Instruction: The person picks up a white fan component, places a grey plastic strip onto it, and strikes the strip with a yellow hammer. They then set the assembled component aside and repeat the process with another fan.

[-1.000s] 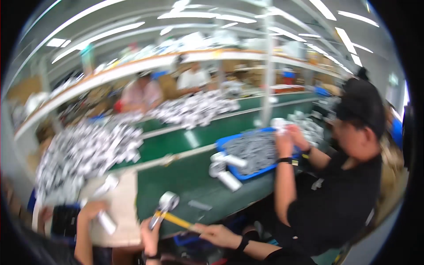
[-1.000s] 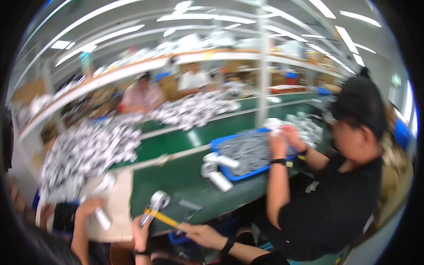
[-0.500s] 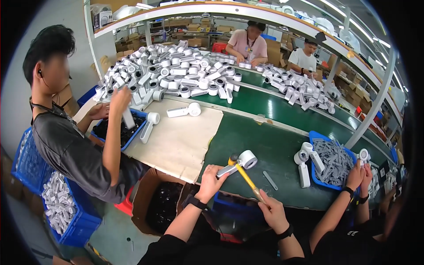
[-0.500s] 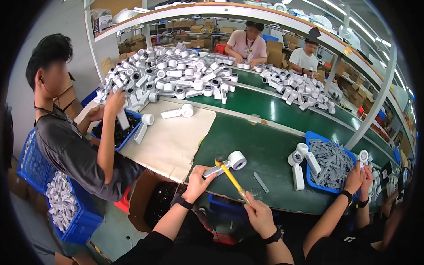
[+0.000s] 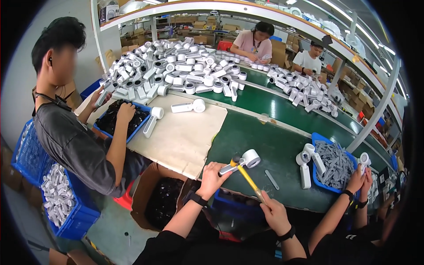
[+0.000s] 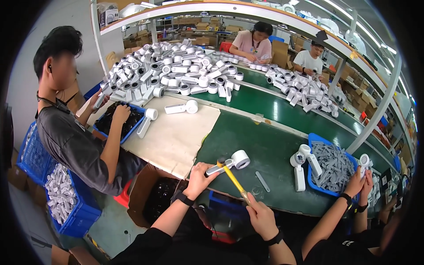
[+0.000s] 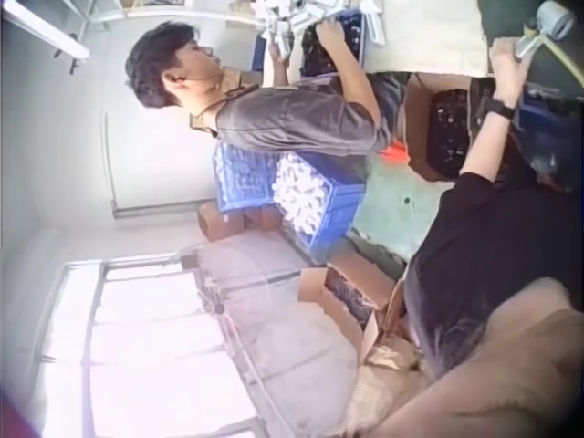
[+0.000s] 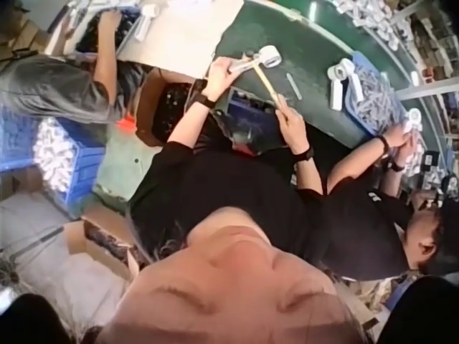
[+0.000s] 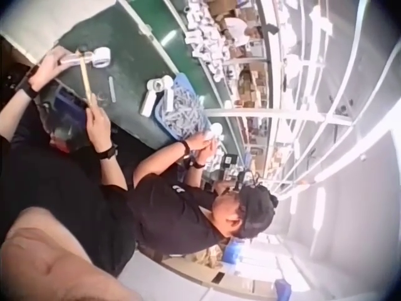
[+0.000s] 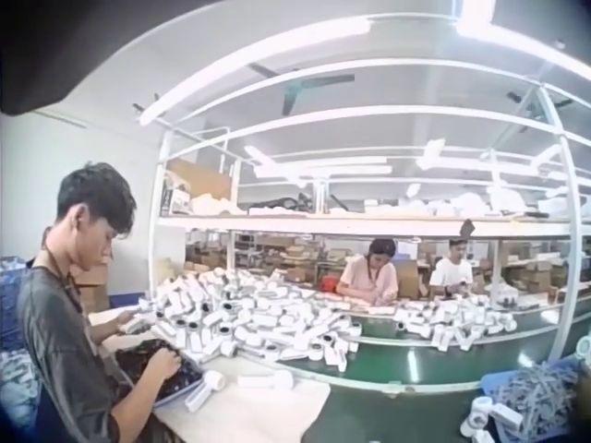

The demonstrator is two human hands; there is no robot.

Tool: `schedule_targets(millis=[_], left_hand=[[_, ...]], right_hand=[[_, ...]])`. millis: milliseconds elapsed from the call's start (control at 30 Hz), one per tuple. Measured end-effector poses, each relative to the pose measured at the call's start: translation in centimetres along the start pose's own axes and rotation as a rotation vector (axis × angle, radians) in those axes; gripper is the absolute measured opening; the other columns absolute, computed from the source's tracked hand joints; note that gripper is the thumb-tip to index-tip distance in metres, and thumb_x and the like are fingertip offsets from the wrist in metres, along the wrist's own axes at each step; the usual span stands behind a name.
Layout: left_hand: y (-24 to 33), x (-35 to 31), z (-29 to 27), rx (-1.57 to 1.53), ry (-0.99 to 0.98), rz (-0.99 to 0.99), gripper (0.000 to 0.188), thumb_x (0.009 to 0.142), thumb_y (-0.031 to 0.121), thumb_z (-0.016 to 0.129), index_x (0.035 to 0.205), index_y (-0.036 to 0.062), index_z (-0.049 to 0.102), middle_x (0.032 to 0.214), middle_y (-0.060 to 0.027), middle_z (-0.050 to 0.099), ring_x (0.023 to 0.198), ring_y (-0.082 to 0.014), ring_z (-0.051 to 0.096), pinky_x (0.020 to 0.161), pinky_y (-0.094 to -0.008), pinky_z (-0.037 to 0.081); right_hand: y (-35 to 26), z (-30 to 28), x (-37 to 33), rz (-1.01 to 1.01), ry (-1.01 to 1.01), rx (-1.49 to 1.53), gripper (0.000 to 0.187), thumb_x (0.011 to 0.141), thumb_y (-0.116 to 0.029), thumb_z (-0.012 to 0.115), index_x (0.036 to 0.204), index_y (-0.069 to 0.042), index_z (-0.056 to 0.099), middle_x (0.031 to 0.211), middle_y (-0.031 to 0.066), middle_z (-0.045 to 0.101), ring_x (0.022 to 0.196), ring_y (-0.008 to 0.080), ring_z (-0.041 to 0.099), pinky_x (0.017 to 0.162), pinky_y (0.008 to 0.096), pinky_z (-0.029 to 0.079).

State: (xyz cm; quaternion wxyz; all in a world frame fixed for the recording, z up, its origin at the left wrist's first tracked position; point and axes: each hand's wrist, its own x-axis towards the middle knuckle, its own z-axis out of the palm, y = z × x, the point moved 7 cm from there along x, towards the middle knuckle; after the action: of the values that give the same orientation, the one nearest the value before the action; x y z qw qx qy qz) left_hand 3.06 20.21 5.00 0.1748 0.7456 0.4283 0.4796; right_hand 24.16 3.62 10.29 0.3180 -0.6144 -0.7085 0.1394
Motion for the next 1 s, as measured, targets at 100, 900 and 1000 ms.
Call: schedule_targets(millis=[100,900,1000], left_hand=[[-0.5,-0.8,-0.5,0.044,0.007,-0.041,0.029,0.076,0.023,0.082,0.1,0.009,0.075,0.093,-0.0118,0.068,0.094,-0.0318,0.062,0.086,-0.0421,0.047],[-1.4,-1.8,-1.0,0.164,0.064,-0.154,0.03,0.069,0.029,0.085,0.093,0.0115,0.077,0.08,-0.0054,0.059,0.091,-0.027,0.057,0.08,-0.0402,0.042],[-0.9,-1.4,-1.0,0.116,0.062,-0.143,0.032,0.069,0.03,0.086,0.091,0.0081,0.076,0.08,-0.0057,0.059,0.091,-0.0272,0.057,0.08,-0.0398,0.042]], right_hand=[[0.4,-0.4,0.5,0.019,-0.004,0.044,0.052,0.088,-0.001,0.066,0.139,-0.005,0.056,0.079,0.0153,0.059,0.071,0.0267,0.06,0.068,0.0325,0.048],[-2.5,0.9,0.6,-0.035,-0.141,-0.015,0.049,0.089,-0.001,0.065,0.137,-0.002,0.056,0.083,0.014,0.061,0.072,0.0247,0.059,0.069,0.0323,0.048],[-3.3,0.0,0.6,-0.078,-0.036,0.11,0.05,0.089,-0.005,0.067,0.138,-0.007,0.057,0.079,0.0136,0.06,0.068,0.0287,0.059,0.064,0.0358,0.048]])
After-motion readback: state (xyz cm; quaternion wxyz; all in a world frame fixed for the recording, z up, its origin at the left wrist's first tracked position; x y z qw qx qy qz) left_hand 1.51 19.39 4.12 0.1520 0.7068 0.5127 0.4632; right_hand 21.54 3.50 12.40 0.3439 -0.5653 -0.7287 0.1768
